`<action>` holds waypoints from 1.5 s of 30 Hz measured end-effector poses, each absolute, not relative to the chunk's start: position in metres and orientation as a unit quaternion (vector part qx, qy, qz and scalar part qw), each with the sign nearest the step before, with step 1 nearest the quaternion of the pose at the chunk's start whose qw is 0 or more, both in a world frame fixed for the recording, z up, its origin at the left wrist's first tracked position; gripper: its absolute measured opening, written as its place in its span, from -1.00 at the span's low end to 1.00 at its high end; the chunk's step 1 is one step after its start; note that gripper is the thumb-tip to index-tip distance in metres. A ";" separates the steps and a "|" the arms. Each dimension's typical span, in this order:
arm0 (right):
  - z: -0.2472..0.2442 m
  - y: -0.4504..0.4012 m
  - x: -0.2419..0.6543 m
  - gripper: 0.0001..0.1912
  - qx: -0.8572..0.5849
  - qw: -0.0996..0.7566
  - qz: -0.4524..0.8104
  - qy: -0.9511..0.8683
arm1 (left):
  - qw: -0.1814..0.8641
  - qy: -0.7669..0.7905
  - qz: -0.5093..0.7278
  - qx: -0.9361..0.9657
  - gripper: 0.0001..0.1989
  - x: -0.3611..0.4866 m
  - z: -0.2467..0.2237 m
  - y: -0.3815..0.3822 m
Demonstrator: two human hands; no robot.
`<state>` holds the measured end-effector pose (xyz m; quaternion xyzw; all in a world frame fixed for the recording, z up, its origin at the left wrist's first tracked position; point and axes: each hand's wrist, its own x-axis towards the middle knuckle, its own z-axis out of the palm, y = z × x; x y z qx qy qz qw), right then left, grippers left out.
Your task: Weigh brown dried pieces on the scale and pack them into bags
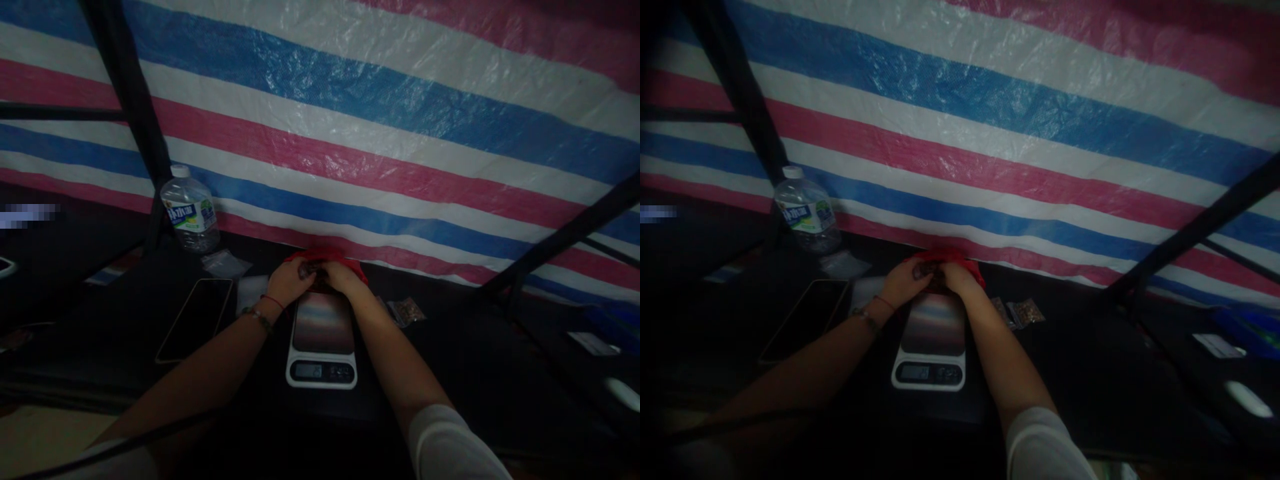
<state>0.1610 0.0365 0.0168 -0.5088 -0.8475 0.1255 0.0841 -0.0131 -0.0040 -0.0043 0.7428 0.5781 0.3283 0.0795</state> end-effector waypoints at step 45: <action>0.018 0.033 0.160 -0.64 -0.528 0.056 0.100 -0.842 | 0.100 0.569 0.335 0.744 -0.55 -0.013 -0.008 0.002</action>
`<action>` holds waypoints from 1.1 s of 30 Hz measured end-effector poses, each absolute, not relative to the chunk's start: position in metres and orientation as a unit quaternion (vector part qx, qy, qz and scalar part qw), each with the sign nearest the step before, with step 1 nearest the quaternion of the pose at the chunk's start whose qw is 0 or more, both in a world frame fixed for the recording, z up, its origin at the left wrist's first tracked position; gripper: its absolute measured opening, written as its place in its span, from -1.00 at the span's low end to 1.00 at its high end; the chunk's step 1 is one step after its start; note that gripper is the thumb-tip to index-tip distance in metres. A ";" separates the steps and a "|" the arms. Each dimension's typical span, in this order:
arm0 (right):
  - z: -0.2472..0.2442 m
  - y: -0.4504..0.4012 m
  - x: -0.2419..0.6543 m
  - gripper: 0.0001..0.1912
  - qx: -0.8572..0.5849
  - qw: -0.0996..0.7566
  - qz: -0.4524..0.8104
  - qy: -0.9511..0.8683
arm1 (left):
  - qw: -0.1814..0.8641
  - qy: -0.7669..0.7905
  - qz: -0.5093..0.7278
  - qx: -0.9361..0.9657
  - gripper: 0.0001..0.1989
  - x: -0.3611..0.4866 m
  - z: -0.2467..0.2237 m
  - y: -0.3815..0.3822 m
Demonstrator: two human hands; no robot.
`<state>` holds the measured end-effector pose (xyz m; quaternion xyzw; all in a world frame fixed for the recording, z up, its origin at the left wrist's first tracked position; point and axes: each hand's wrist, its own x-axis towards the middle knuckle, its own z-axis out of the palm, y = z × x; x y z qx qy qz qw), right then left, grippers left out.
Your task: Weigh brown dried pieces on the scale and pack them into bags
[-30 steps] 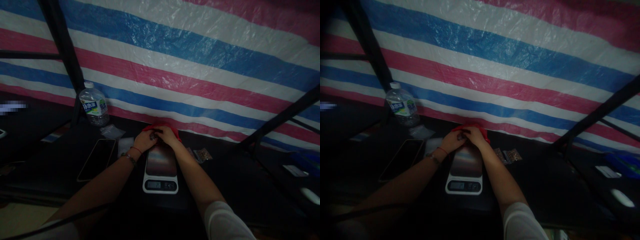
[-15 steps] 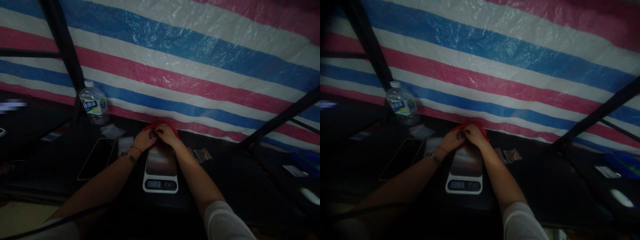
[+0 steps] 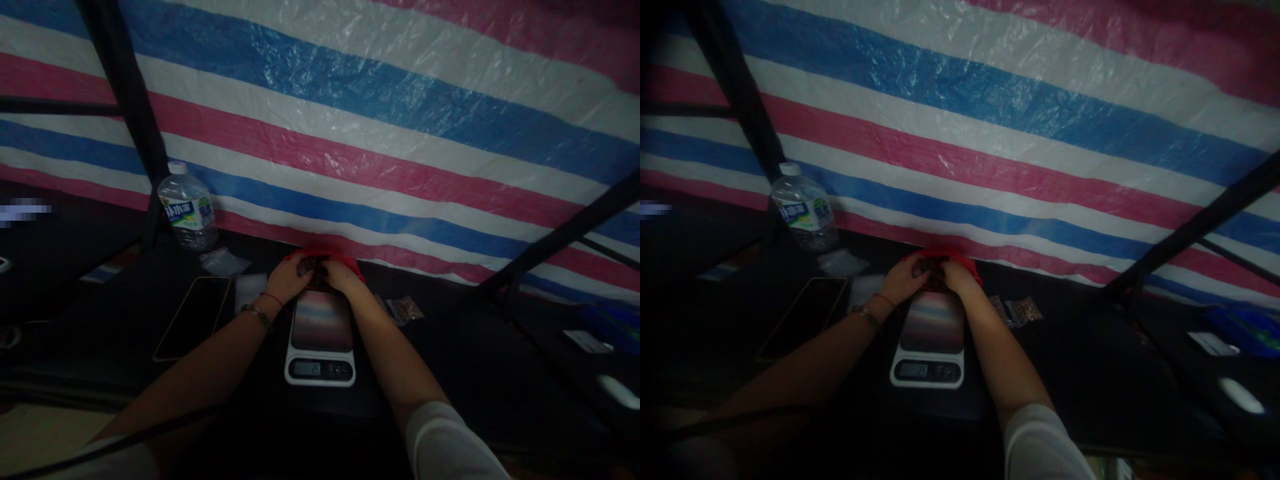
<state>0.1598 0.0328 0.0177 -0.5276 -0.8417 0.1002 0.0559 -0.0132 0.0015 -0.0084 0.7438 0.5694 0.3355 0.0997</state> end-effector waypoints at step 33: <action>0.019 0.040 0.152 -0.67 -0.415 0.321 0.180 -0.832 | 0.094 0.559 0.314 0.762 -0.57 -0.012 -0.018 0.009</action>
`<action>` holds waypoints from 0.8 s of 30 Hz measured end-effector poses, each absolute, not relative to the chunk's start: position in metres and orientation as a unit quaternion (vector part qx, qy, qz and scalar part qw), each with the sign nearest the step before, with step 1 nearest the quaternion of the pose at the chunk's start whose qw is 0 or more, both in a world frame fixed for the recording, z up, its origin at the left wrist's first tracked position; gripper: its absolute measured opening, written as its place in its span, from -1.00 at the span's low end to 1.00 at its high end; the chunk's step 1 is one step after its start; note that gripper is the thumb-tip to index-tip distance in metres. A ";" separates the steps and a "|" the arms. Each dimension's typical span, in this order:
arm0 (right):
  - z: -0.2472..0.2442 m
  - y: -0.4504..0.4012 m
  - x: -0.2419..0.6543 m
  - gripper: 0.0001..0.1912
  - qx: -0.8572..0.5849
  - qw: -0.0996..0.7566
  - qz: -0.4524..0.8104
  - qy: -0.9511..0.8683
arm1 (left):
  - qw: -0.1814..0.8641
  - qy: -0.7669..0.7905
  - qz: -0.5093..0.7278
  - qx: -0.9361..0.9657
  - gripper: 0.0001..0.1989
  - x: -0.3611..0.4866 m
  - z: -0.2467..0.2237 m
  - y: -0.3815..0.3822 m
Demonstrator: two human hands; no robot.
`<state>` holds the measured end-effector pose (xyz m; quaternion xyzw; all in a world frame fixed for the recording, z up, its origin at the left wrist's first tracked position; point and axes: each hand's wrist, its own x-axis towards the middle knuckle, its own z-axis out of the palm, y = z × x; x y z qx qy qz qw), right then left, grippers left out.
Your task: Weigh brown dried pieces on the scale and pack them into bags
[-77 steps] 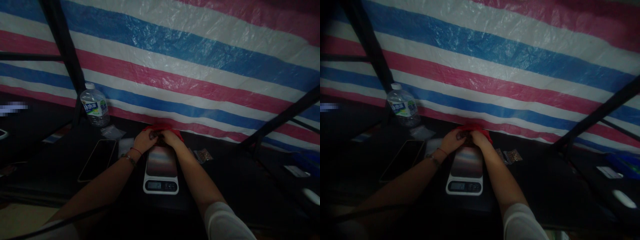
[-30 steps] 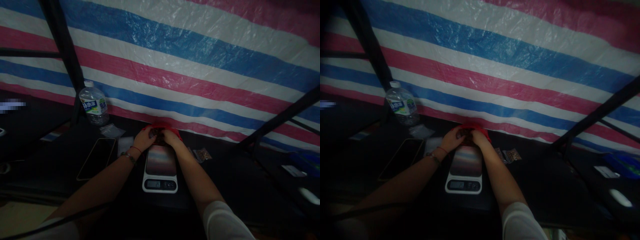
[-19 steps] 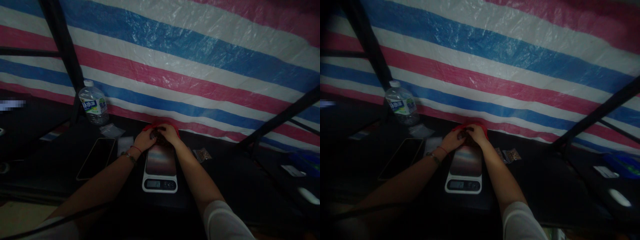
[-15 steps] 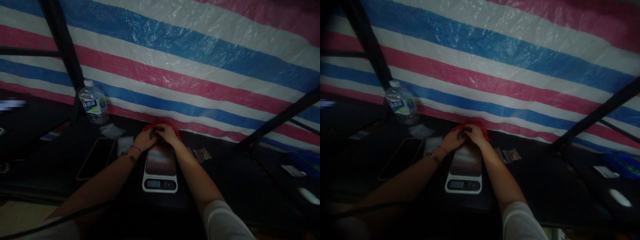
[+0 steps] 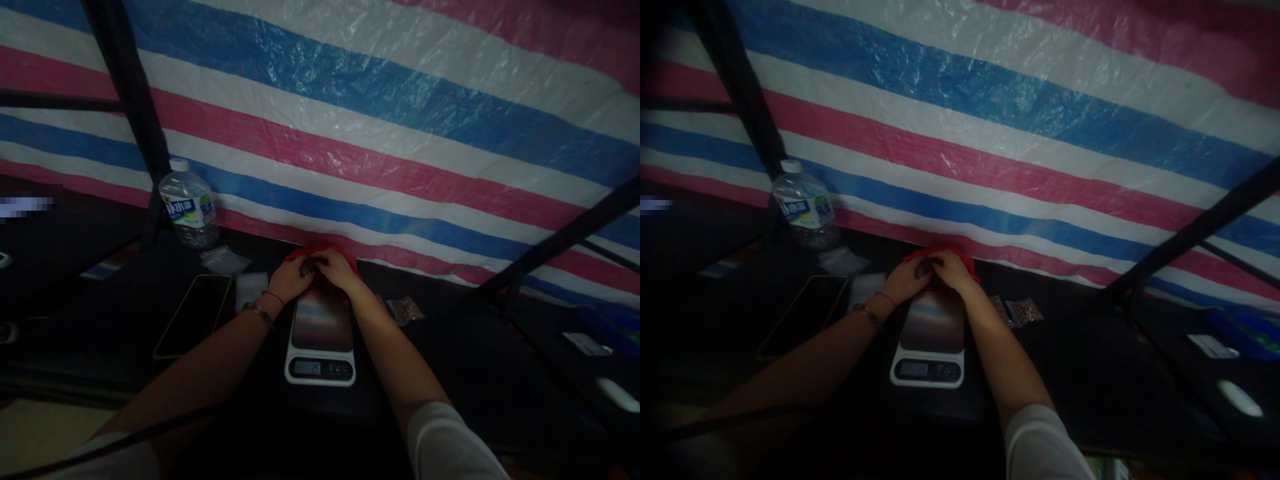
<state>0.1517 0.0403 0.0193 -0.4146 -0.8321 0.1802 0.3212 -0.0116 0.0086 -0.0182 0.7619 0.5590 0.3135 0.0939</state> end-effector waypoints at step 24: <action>0.010 0.048 0.156 -0.70 -0.443 0.363 0.256 -0.779 | 0.099 0.530 0.329 0.775 -0.47 -0.013 -0.016 0.007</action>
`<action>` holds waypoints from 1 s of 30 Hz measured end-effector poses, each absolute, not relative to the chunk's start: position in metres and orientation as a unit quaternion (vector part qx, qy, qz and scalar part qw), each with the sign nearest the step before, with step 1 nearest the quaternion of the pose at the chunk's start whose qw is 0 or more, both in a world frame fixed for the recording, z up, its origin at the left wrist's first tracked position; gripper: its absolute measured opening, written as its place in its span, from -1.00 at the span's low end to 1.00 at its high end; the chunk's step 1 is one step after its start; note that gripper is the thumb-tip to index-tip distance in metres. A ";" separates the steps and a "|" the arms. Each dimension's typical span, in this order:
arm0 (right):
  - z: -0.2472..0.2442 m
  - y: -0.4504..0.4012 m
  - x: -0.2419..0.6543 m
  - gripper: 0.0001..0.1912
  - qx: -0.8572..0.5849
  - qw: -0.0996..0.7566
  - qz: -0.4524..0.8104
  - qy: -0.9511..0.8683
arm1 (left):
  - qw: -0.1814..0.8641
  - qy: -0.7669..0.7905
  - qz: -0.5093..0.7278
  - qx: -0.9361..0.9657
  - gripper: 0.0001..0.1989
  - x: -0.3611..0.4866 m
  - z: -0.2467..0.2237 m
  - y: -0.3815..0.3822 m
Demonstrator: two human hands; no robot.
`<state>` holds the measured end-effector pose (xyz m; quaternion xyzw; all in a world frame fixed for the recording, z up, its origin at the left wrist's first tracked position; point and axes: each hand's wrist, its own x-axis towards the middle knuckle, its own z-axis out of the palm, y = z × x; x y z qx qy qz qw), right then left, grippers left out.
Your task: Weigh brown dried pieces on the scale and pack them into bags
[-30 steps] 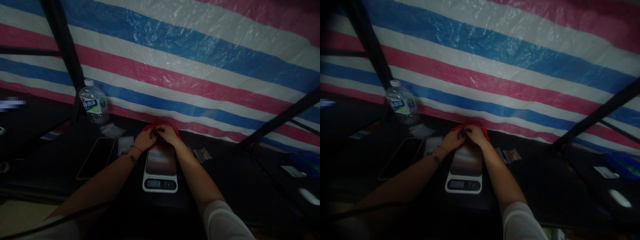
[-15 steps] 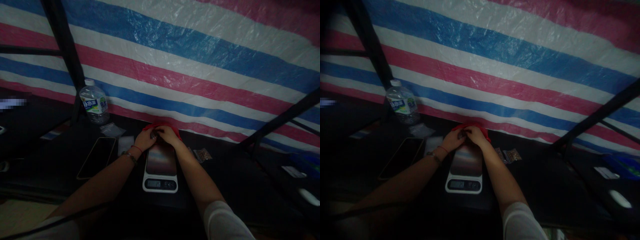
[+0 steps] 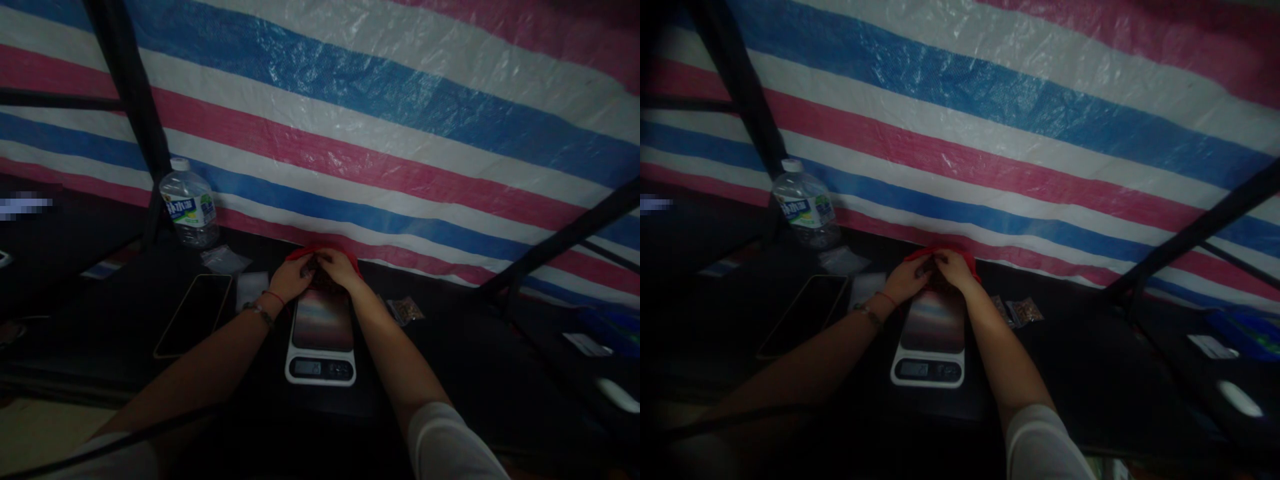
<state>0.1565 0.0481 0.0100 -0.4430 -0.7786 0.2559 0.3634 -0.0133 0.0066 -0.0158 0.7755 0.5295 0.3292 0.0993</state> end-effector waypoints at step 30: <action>0.019 0.041 0.155 -0.79 -0.443 0.388 0.272 -0.761 | 0.121 0.527 0.386 0.748 -0.49 -0.013 -0.017 0.008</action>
